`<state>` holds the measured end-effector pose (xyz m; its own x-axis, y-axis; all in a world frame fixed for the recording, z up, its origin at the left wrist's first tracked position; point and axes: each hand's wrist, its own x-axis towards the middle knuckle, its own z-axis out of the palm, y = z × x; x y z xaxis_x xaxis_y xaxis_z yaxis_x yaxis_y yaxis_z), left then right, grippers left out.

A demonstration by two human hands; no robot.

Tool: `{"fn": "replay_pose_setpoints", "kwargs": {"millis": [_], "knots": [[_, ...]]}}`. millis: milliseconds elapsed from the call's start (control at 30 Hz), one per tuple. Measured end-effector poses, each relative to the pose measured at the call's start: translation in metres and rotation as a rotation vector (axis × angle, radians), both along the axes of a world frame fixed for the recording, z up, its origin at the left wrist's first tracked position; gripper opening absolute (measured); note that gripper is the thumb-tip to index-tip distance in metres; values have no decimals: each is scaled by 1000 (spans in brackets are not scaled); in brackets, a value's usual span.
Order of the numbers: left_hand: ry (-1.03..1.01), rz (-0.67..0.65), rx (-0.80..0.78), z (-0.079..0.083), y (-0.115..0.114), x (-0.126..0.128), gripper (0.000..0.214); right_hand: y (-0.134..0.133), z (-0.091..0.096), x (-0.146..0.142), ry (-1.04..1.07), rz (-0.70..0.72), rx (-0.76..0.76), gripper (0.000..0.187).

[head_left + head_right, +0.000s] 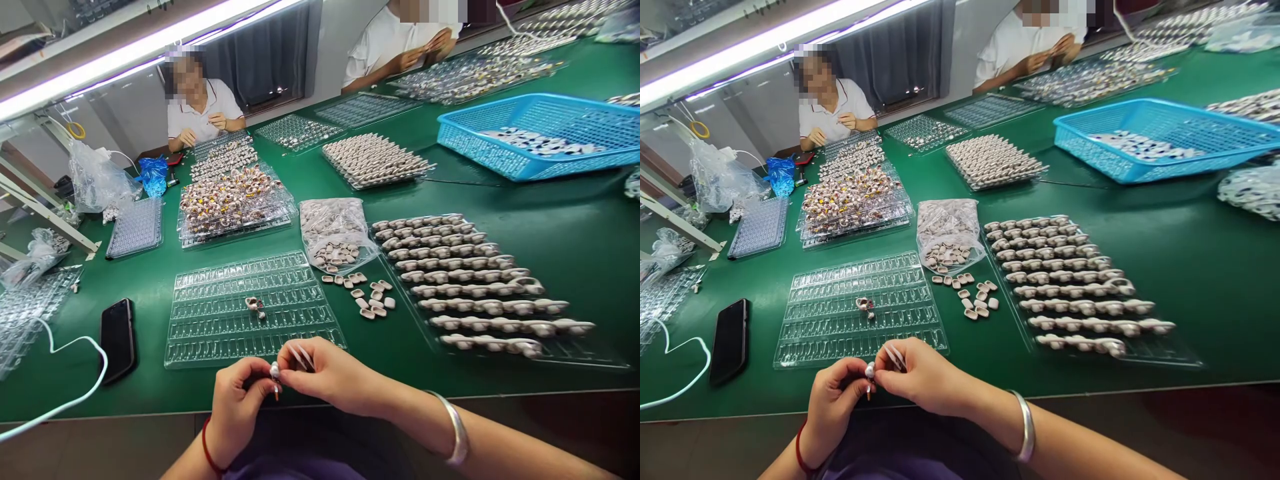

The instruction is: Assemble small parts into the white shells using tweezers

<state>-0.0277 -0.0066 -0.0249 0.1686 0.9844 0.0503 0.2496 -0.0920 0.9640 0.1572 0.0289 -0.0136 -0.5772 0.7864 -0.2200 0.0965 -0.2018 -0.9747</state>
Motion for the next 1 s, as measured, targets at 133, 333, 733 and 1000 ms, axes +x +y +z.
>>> {"fn": "replay_pose_setpoints", "kwargs": {"millis": [133,333,733,1000], "knots": [[-55,-2,-21,1,0,0,11,-2,3,0,-22,-10,27,15],[-54,28,-21,-1,0,2,14,-9,9,-4,-70,-88,56,11],[-155,-117,-79,21,4,0,47,-12,19,-1,72,-188,321,17],[-195,-154,-117,26,23,-3,14,-14,4,-1,159,-242,678,21]]}}
